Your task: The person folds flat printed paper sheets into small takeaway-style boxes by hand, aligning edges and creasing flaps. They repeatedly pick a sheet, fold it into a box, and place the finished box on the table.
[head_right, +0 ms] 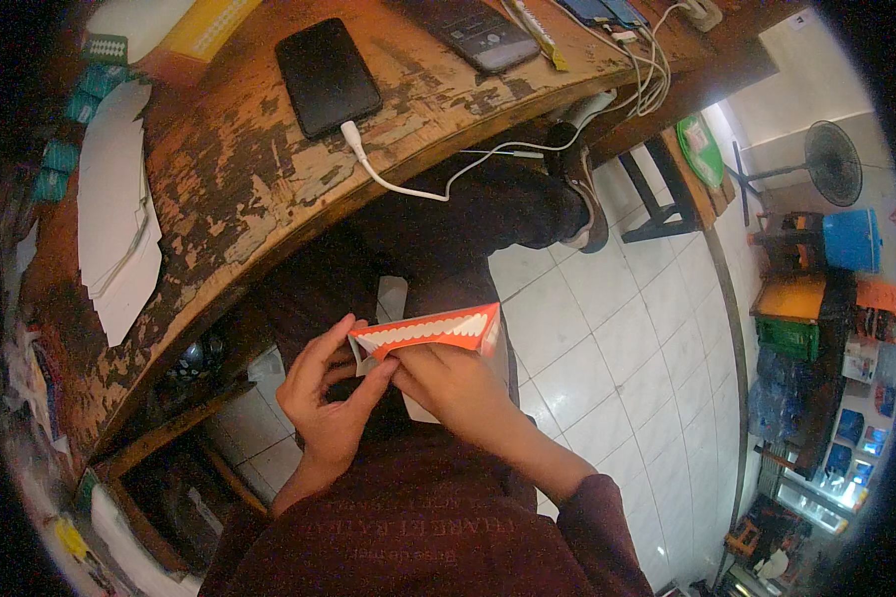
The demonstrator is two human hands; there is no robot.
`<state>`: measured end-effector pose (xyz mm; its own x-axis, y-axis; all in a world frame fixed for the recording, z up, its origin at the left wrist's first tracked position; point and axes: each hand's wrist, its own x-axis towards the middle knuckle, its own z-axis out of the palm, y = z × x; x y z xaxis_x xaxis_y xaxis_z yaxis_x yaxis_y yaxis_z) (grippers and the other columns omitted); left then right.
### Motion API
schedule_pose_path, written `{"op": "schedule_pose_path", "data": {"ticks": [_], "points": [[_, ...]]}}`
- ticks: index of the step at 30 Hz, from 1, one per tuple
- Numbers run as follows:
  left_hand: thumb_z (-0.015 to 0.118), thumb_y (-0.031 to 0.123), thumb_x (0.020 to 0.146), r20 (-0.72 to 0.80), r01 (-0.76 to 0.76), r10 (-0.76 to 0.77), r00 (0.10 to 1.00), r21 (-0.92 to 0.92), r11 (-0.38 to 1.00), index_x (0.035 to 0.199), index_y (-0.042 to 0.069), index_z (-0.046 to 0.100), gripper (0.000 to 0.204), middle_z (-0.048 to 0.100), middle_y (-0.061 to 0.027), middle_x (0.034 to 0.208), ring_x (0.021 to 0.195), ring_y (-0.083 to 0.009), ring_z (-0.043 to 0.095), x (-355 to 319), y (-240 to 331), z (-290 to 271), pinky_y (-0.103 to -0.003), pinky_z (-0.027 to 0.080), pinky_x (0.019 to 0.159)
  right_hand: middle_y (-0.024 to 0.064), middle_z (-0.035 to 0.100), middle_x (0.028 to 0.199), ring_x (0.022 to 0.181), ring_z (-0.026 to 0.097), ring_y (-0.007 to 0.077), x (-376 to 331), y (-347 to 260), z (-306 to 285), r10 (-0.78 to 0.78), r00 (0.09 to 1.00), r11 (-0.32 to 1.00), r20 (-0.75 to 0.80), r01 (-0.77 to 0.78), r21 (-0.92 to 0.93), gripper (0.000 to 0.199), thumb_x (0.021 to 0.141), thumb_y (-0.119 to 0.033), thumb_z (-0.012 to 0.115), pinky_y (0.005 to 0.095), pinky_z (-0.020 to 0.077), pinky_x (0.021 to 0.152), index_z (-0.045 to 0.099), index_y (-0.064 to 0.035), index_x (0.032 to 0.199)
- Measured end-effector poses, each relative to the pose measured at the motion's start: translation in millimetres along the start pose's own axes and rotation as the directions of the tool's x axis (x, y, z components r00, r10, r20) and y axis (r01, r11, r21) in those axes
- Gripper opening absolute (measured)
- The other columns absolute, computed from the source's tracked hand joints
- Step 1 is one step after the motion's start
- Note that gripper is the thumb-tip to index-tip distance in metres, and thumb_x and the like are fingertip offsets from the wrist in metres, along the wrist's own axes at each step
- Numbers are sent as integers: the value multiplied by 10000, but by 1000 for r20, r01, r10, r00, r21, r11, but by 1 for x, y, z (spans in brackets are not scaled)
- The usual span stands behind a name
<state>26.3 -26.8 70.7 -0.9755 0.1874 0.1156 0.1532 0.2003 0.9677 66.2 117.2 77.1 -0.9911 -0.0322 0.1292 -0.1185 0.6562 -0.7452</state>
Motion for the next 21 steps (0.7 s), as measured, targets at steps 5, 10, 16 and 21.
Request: {"op": "schedule_pose_path", "data": {"ticks": [5,10,16,21], "points": [[744,48,685,78,-298,288,955,236,925,1151,-77,551,520,639,-209,971,855,-268,658,2,-7,-5,-297,541,711,122,618,886,800,616,290,3,-6,-2,-4,1000,999,15,4,-51,211,813,-163,627,371,483,655,581,-58,990],[691,5,685,143,-339,311,940,260,904,1154,-64,559,492,647,-191,978,848,-238,658,5,-6,-11,-302,552,701,114,617,868,757,619,285,-3,0,8,-23,1000,998,-10,22,-65,212,810,-164,634,367,483,627,583,-59,987],[665,-13,662,151,-300,271,951,229,926,1139,-48,578,486,646,-180,983,863,-230,656,6,0,-10,-305,556,697,86,626,899,768,606,266,-1,3,9,-101,990,991,-95,91,-100,307,668,-40,735,347,461,653,618,-39,951],[725,44,665,237,-281,240,941,156,947,1143,-37,568,510,634,-164,1013,938,-239,627,12,4,-13,-321,496,825,134,600,832,775,600,297,-10,10,22,72,978,996,-198,-59,74,238,743,-85,680,382,464,663,585,-31,955]]}}
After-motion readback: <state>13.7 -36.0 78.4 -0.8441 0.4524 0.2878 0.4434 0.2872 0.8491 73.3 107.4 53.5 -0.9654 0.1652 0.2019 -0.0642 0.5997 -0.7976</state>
